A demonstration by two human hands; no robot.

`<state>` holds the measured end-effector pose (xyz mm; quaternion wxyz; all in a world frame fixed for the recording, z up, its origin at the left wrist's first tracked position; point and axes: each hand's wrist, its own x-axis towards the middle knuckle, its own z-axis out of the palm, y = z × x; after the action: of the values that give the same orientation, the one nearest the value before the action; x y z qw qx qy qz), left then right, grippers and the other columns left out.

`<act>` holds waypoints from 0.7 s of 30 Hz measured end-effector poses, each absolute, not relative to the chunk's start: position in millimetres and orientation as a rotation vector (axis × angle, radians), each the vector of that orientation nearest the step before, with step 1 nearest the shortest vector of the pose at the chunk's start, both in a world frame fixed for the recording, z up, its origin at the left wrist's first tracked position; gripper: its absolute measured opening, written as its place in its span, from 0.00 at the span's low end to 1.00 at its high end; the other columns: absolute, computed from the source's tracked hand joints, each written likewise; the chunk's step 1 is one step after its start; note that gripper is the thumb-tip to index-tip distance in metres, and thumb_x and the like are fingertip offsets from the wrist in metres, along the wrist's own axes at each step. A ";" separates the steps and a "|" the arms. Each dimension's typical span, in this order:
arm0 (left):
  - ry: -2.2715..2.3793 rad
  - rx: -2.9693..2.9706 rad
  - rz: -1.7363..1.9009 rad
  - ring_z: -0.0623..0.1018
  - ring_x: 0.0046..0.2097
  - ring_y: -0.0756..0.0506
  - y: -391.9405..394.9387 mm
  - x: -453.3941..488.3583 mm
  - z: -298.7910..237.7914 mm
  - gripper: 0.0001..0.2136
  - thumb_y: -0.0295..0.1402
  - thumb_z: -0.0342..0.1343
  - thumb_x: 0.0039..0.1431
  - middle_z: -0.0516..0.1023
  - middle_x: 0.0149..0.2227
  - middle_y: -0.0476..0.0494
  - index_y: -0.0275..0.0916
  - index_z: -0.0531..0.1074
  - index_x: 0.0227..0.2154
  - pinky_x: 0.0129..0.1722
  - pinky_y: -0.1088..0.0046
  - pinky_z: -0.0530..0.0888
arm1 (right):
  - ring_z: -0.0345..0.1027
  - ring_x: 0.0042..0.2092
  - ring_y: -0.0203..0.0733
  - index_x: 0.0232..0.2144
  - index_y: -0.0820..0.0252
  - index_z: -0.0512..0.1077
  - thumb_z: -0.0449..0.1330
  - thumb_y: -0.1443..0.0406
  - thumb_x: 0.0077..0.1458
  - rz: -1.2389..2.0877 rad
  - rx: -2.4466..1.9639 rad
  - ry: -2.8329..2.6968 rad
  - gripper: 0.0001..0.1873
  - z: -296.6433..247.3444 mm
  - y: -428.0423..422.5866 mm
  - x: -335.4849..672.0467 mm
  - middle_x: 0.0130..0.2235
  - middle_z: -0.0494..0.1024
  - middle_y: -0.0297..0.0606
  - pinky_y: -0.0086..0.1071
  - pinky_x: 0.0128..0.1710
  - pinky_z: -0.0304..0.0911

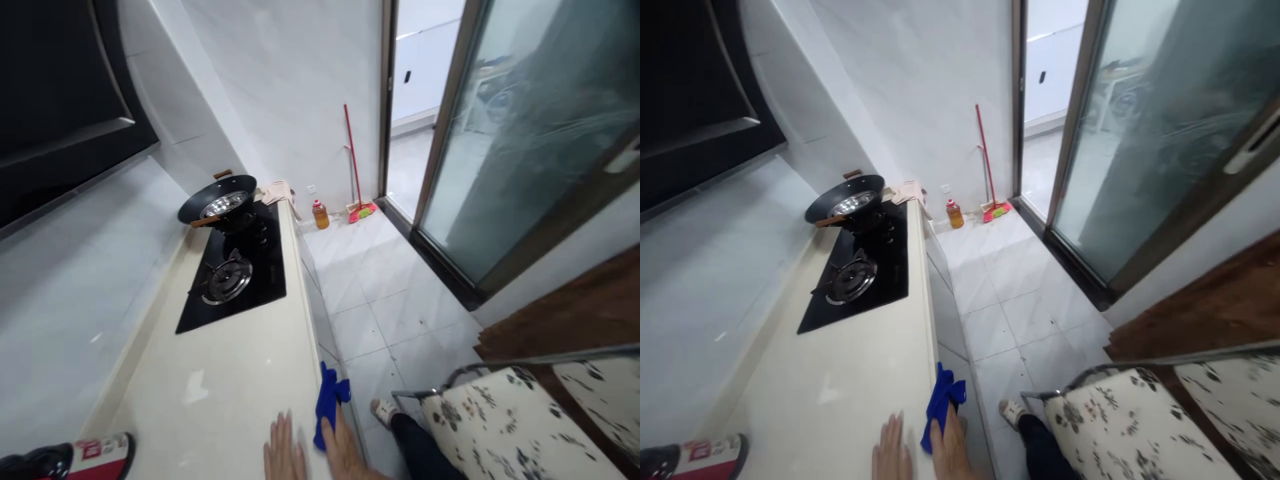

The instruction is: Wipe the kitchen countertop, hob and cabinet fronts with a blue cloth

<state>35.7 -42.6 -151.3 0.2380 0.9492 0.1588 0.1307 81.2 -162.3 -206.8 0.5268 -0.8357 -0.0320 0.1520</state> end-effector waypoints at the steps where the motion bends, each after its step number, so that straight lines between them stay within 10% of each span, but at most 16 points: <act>1: 0.418 2.621 0.345 0.53 0.72 0.42 -39.8 49.8 -145.8 0.25 0.36 0.36 0.72 0.59 0.70 0.42 0.46 0.53 0.69 0.73 0.46 0.50 | 0.55 0.70 0.55 0.74 0.57 0.42 0.38 0.56 0.70 0.337 -1.962 -0.035 0.34 -199.5 -157.3 104.0 0.67 0.65 0.50 0.58 0.66 0.58; 12: 0.524 2.943 0.210 0.51 0.73 0.39 -37.4 94.1 -127.0 0.31 0.30 0.43 0.69 0.53 0.72 0.43 0.49 0.42 0.72 0.71 0.45 0.58 | 0.61 0.65 0.53 0.64 0.66 0.60 0.43 0.52 0.66 0.130 -1.737 -0.030 0.33 -155.0 -120.8 337.0 0.61 0.69 0.55 0.51 0.67 0.54; 21: 0.784 2.762 0.355 0.56 0.71 0.35 -24.6 122.5 -94.3 0.28 0.38 0.45 0.70 0.53 0.71 0.30 0.39 0.51 0.70 0.68 0.49 0.62 | 0.65 0.60 0.56 0.62 0.67 0.60 0.46 0.53 0.64 0.148 -1.801 -0.046 0.32 -155.4 -109.7 423.6 0.59 0.70 0.57 0.50 0.62 0.59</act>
<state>122.5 -24.6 -94.3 0.1239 0.9474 0.2689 0.1218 423.6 -109.7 -155.4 0.6185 -0.7829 -0.0201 0.0642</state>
